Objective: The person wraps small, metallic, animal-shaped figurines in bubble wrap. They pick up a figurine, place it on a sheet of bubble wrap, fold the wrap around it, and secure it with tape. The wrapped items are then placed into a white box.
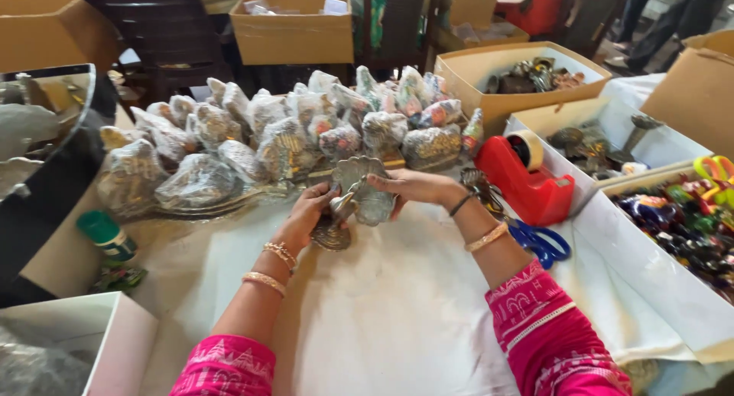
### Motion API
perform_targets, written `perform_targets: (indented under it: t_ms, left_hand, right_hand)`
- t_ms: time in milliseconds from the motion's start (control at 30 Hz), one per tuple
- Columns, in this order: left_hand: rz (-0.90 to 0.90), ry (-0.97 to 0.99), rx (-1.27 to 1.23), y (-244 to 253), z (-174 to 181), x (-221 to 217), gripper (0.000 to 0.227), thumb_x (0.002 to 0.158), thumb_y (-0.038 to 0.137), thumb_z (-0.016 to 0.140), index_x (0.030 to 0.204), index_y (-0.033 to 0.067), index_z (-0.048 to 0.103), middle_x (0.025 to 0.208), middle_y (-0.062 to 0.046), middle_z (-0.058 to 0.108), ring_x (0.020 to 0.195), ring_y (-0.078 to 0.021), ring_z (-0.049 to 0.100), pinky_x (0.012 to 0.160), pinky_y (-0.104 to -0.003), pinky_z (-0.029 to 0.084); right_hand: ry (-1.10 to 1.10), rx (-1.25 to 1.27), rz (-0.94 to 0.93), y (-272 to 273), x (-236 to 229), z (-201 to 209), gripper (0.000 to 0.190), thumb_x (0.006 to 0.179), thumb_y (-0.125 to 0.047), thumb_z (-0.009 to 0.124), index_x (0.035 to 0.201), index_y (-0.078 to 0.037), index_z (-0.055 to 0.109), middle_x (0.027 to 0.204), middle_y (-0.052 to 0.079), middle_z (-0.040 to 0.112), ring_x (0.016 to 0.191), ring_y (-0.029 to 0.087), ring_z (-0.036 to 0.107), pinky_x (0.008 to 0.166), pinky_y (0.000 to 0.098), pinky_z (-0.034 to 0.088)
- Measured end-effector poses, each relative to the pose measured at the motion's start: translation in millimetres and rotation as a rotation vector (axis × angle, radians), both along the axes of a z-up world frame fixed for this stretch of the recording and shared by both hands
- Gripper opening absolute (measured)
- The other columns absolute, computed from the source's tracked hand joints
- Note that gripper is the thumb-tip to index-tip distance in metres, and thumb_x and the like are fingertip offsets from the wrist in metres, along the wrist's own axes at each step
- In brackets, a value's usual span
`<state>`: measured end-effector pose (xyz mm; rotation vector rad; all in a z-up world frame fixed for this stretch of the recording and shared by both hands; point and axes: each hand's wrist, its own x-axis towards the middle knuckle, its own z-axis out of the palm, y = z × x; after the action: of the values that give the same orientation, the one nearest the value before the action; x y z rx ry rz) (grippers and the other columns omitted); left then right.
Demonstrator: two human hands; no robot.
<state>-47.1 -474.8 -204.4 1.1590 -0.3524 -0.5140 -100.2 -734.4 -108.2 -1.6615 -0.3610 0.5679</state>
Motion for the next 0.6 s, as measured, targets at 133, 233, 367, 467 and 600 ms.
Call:
perform_targets:
  t_ms: [133,233,367,467,600]
  left_hand:
    - [-0.076,-0.084,-0.014,-1.0,-9.0,4.2,0.021,0.103,0.021,0.065,0.097,0.0014,0.062,0.076,-0.008,0.068,0.055,-0.0185,0.064,0.051,-0.033,0.055]
    - [-0.036,0.013,0.024,-4.2,-8.4,2.2,0.021,0.1,0.022,0.063,0.091,0.0031,0.059,0.07,-0.007,0.065,0.052,-0.0204,0.066,0.048,-0.035,0.056]
    - [-0.022,0.037,0.0,-6.5,-15.3,10.3,0.018,0.1,0.019,0.063,0.092,0.0035,0.061,0.068,-0.005,0.062,0.052,-0.0192,0.065,0.049,-0.037,0.057]
    - [-0.014,0.037,-0.013,-7.6,-9.0,5.2,0.017,0.1,0.018,0.064,0.093,0.0033,0.062,0.067,-0.006,0.062,0.053,-0.0197,0.065,0.049,-0.037,0.056]
    - [-0.051,-0.016,-0.022,-7.2,-7.9,3.5,0.02,0.101,0.02,0.063,0.093,0.0018,0.062,0.07,-0.009,0.068,0.054,-0.0209,0.066,0.05,-0.034,0.055]
  right_hand:
    - [-0.29,-0.755,-0.009,-32.2,-21.2,40.1,0.063,0.092,-0.061,0.054,0.136,-0.016,0.059,0.117,0.014,0.072,0.099,0.026,0.073,0.079,0.0393,0.063]
    - [-0.612,-0.952,-0.039,-70.5,-32.8,34.7,0.064,0.089,-0.063,0.064,0.13,-0.013,0.063,0.124,0.014,0.069,0.112,0.031,0.066,0.095,0.0425,0.053]
    - [-0.47,-1.228,0.09,-99.3,-52.3,0.7,0.06,0.077,-0.049,0.079,0.129,-0.024,0.064,0.125,0.014,0.063,0.115,0.033,0.062,0.099,0.043,0.05]
    - [-0.526,-1.147,0.129,-121.8,-56.7,-26.2,0.062,0.066,-0.027,0.085,0.124,-0.02,0.064,0.119,0.016,0.059,0.108,0.035,0.062,0.092,0.0437,0.052]
    - [-0.734,-0.967,0.069,-149.0,-32.2,-51.8,0.044,0.066,-0.013,0.083,0.108,-0.009,0.072,0.096,0.009,0.07,0.094,0.029,0.07,0.084,0.0402,0.057]
